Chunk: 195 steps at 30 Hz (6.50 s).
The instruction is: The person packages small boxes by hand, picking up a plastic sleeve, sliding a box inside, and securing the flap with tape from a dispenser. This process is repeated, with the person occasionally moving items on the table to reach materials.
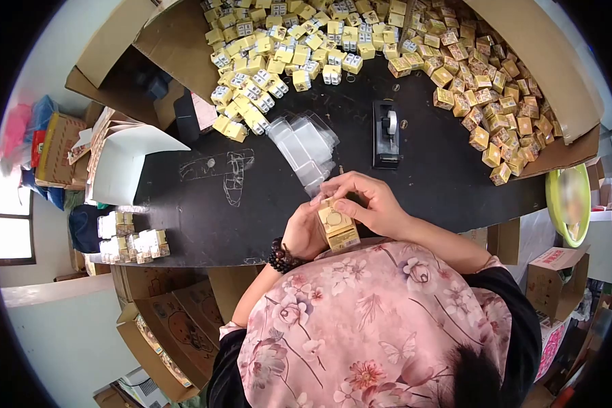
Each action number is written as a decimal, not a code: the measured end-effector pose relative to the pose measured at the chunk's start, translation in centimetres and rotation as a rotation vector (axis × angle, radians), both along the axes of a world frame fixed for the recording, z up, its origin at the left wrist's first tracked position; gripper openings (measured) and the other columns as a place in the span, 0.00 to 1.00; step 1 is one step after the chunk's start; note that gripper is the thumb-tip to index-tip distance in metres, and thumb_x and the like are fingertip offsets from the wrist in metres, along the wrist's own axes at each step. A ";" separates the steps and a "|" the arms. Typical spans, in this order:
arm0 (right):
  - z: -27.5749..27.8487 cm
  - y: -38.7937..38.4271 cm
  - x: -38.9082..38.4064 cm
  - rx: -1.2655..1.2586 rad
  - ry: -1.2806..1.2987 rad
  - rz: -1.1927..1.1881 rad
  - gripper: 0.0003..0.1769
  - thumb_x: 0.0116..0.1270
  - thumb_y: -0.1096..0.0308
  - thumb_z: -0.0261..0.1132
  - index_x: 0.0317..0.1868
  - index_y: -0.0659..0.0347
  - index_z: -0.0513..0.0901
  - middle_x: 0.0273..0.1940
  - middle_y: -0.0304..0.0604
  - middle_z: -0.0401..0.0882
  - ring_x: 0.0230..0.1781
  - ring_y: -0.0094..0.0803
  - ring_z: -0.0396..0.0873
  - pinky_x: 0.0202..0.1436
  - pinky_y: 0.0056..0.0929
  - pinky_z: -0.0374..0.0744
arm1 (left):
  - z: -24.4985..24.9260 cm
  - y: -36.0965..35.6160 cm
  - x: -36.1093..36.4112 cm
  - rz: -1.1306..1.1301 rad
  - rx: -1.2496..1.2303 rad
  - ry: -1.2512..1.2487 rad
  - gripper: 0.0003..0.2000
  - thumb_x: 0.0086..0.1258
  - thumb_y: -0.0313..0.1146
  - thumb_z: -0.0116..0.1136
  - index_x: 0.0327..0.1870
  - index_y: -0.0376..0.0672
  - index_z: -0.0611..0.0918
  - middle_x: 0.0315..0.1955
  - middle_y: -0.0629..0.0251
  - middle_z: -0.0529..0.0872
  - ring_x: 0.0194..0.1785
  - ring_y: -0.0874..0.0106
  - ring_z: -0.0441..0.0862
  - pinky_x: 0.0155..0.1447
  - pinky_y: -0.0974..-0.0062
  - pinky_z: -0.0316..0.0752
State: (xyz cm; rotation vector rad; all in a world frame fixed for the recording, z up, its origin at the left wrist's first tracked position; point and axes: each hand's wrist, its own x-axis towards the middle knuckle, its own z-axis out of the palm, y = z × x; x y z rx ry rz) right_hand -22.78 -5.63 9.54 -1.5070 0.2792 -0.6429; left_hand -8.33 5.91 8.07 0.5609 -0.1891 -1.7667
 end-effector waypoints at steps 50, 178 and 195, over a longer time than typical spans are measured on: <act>-9.8 -4.1 -6.5 0.505 0.239 -0.541 0.07 0.71 0.68 0.63 0.40 0.64 0.83 0.40 0.37 0.82 0.43 0.22 0.78 0.50 0.21 0.76 | -5.7 -11.4 -1.7 -0.108 -0.064 -0.622 0.28 0.73 0.36 0.44 0.75 0.39 0.63 0.52 0.63 0.83 0.53 0.71 0.81 0.60 0.76 0.74; -5.9 -13.0 -20.3 -0.878 1.121 -1.350 0.27 0.57 0.59 0.73 0.53 0.62 0.76 0.51 0.53 0.74 0.55 0.54 0.72 0.56 0.49 0.73 | -1.2 2.4 -0.1 -0.413 -0.021 -0.720 0.13 0.73 0.21 0.58 0.57 0.32 0.81 0.49 0.58 0.86 0.50 0.77 0.82 0.54 0.81 0.76; 1.7 -2.0 -7.3 0.137 0.202 -0.183 0.16 0.67 0.73 0.68 0.52 0.64 0.75 0.51 0.41 0.76 0.49 0.22 0.77 0.43 0.23 0.79 | 3.8 -1.0 -0.4 -0.005 -0.255 -1.115 0.23 0.75 0.24 0.55 0.69 0.32 0.69 0.47 0.62 0.87 0.49 0.80 0.81 0.55 0.83 0.74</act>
